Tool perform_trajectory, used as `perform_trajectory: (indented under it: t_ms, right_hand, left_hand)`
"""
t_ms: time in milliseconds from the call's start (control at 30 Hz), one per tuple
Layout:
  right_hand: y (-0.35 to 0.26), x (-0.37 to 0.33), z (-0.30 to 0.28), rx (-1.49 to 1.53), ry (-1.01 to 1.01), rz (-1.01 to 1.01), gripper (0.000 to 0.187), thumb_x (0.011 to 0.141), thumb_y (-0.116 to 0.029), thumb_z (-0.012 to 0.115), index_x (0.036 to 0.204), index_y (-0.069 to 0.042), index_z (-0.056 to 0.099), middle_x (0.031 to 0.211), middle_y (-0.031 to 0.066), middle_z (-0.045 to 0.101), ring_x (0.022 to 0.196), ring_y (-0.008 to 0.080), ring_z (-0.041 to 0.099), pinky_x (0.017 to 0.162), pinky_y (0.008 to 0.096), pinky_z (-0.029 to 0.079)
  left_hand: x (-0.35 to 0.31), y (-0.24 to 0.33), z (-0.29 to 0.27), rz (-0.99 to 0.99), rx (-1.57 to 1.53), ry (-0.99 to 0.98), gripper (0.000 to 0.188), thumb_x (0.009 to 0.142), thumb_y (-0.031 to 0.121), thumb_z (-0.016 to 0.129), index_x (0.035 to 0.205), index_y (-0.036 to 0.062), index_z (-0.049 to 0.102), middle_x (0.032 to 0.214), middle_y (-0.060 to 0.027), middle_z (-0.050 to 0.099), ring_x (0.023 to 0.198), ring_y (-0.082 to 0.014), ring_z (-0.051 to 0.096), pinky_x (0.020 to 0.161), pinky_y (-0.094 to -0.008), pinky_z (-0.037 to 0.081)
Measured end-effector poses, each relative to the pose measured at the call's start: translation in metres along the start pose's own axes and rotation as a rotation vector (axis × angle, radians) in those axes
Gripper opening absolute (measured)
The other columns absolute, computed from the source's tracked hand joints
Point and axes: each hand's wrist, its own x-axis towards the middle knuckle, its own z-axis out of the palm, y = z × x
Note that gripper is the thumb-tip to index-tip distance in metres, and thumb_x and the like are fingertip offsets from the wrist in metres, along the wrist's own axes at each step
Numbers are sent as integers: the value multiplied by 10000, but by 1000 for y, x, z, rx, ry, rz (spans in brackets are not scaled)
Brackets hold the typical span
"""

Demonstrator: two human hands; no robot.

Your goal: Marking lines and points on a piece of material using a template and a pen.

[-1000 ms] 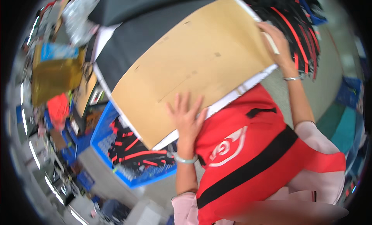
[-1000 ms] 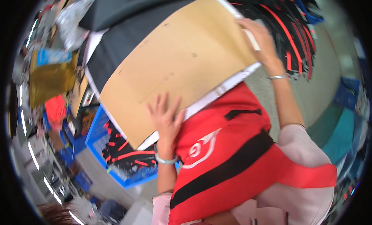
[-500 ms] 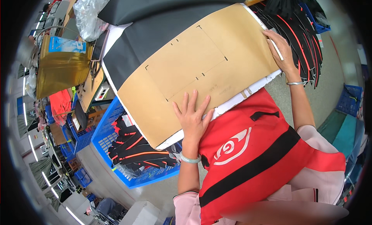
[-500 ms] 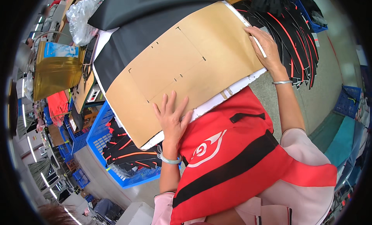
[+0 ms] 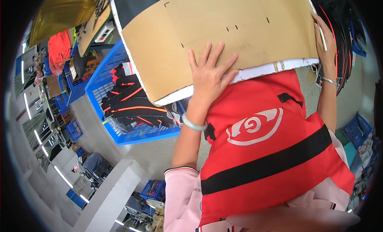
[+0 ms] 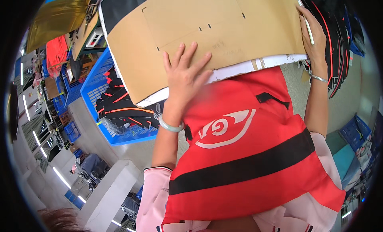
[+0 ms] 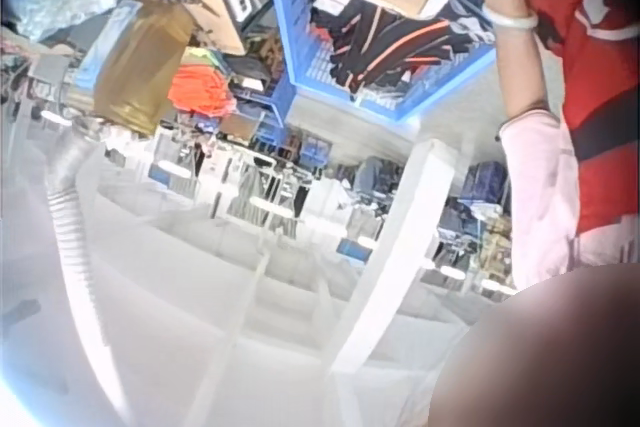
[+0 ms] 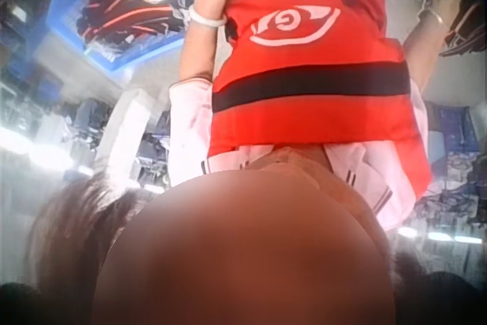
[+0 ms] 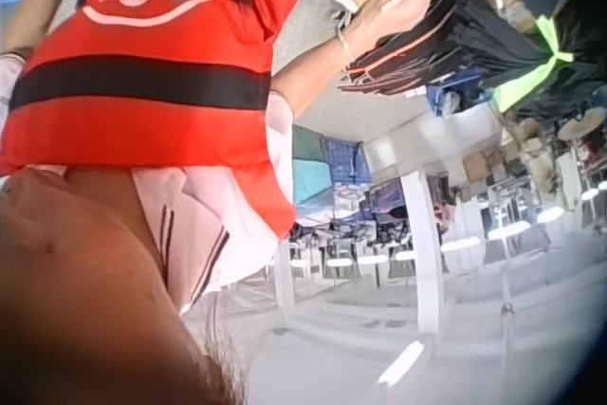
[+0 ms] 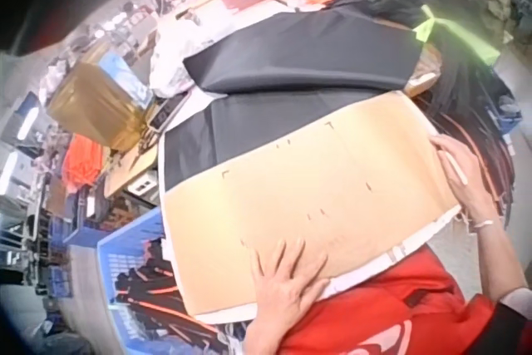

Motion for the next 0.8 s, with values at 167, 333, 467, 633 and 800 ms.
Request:
perform_trajectory:
  t_ms: [167, 333, 467, 633, 800]
  right_hand:
    - [-4, -3, -3, -60, -11, -1, 298, 1015, -178, 582, 1293, -93, 648, 1237, 119, 690, 1129, 278, 665, 963, 340, 506]
    - [-2, -5, -5, -53, 9, -35, 293, 1020, -180, 576, 1289, -91, 652, 1230, 119, 692, 1120, 273, 667, 958, 345, 507]
    - [-1, -3, -4, -74, 36, -74, 298, 1019, -182, 578, 1291, -88, 654, 1233, 121, 692, 1123, 265, 669, 958, 341, 505]
    - [3, -5, -1, -22, 20, -4, 313, 1021, -218, 578, 1303, -108, 656, 1224, 117, 700, 1117, 260, 677, 947, 338, 511]
    - [6, -7, -3, -48, 9, 44, 305, 1021, -236, 579, 1304, -159, 661, 1230, 103, 704, 1104, 251, 689, 920, 331, 527]
  left_hand:
    - [0, 1, 1, 0, -3, 3, 460, 787, 366, 791, 1240, 339, 721, 1479, -32, 525, 1404, -335, 420, 1149, -675, 181]
    - [-1, 4, 2, -5, -52, 30, 416, 794, 376, 774, 1206, 327, 738, 1450, -49, 549, 1389, -343, 441, 1139, -709, 168]
    - [0, 4, 2, -8, -67, 39, 423, 785, 362, 777, 1205, 324, 738, 1449, -52, 548, 1387, -341, 442, 1141, -708, 164]
    - [0, 4, -2, -14, -71, 10, 469, 784, 351, 775, 1249, 339, 713, 1475, -35, 527, 1410, -337, 411, 1141, -695, 169]
    - [-1, 1, 2, 15, -66, 37, 449, 806, 389, 763, 1250, 338, 713, 1480, -37, 522, 1411, -328, 406, 1135, -694, 171]
